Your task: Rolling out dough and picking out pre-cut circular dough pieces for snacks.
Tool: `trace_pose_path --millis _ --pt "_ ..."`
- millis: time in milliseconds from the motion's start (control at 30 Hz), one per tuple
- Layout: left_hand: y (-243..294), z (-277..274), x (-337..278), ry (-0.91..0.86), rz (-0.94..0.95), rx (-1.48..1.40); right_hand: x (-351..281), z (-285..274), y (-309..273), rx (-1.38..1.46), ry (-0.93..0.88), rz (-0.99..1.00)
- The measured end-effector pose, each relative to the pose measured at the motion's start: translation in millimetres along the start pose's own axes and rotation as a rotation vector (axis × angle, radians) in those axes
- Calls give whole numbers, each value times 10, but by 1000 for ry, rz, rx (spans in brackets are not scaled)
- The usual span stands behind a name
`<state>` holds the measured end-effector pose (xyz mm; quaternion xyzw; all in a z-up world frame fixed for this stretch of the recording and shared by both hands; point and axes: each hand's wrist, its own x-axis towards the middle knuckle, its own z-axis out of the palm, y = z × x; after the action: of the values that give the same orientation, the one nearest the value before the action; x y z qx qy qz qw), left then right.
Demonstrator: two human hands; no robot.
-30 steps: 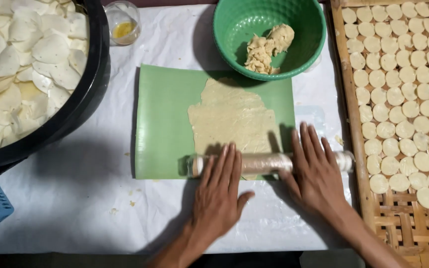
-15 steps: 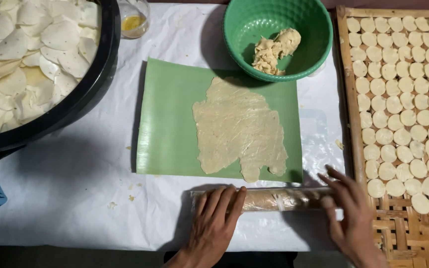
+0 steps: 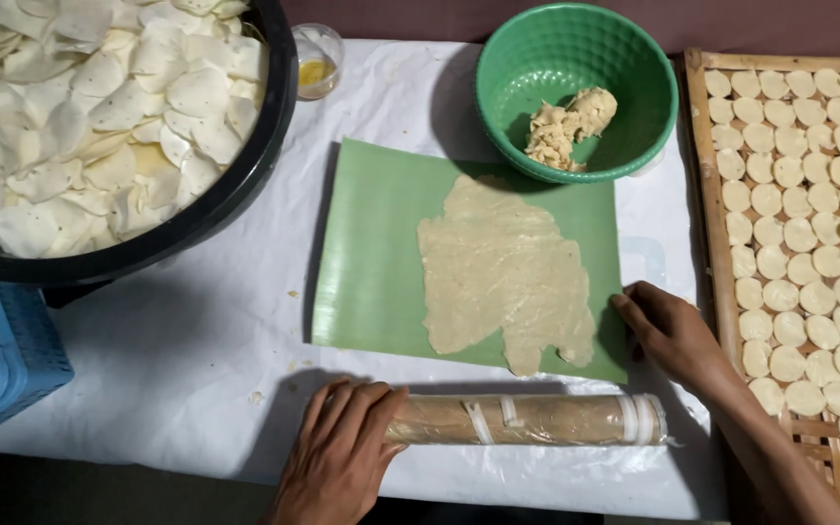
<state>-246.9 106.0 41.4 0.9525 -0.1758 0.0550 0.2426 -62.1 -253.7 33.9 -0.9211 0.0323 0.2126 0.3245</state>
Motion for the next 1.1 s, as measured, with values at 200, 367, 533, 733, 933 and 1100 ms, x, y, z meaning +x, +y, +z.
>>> trace_pose_path --millis 200,367,533,733,933,1100 --pt "-197 -217 282 106 -50 37 -337 -281 536 -149 257 102" --pt "-374 -189 536 142 -66 127 -533 -513 932 -273 464 201" --pt "-532 -175 541 147 -180 142 -594 -696 827 -739 461 289" --pt "-669 51 521 166 -349 236 -28 -723 -459 -350 643 -420" --pt "-605 160 536 177 -483 296 1889 -715 -849 -613 515 -712" --pt "-628 172 565 222 -555 337 2991 -617 -529 -680 329 -674"
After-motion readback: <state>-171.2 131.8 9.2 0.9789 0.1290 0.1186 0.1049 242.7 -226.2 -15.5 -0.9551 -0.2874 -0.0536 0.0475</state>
